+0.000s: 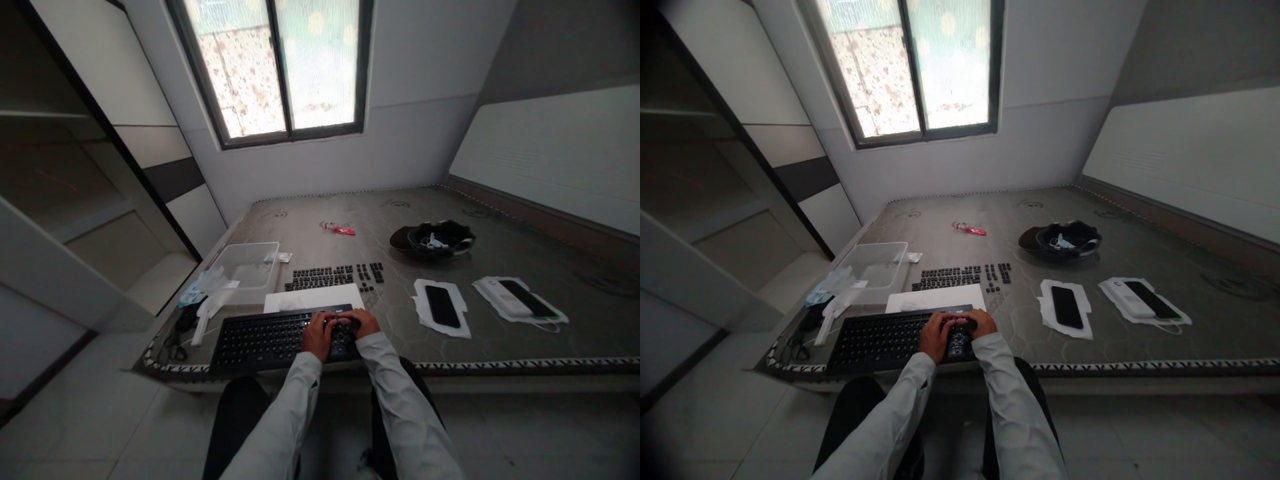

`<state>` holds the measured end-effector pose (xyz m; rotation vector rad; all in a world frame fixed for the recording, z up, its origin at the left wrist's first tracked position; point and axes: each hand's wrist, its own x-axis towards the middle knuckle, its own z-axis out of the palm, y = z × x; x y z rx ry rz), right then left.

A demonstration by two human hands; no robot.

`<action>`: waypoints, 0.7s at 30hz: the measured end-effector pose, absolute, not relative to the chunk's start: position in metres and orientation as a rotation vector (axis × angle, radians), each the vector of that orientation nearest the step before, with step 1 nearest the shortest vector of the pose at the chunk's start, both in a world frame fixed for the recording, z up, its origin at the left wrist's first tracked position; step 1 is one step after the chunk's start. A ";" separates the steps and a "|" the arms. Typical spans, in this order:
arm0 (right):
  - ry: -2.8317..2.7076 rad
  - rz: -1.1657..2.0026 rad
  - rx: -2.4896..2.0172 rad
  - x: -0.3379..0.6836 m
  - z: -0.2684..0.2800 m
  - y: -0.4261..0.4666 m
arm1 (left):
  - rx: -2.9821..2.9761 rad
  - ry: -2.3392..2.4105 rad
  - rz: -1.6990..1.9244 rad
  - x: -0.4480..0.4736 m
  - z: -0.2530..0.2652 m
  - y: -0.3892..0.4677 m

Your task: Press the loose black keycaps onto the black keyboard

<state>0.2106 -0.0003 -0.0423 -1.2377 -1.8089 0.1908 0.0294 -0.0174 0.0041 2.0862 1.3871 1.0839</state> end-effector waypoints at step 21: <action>-1.828 0.246 -1.285 0.214 -0.056 0.005 | 1.995 1.329 1.078 0.031 -0.002 -0.017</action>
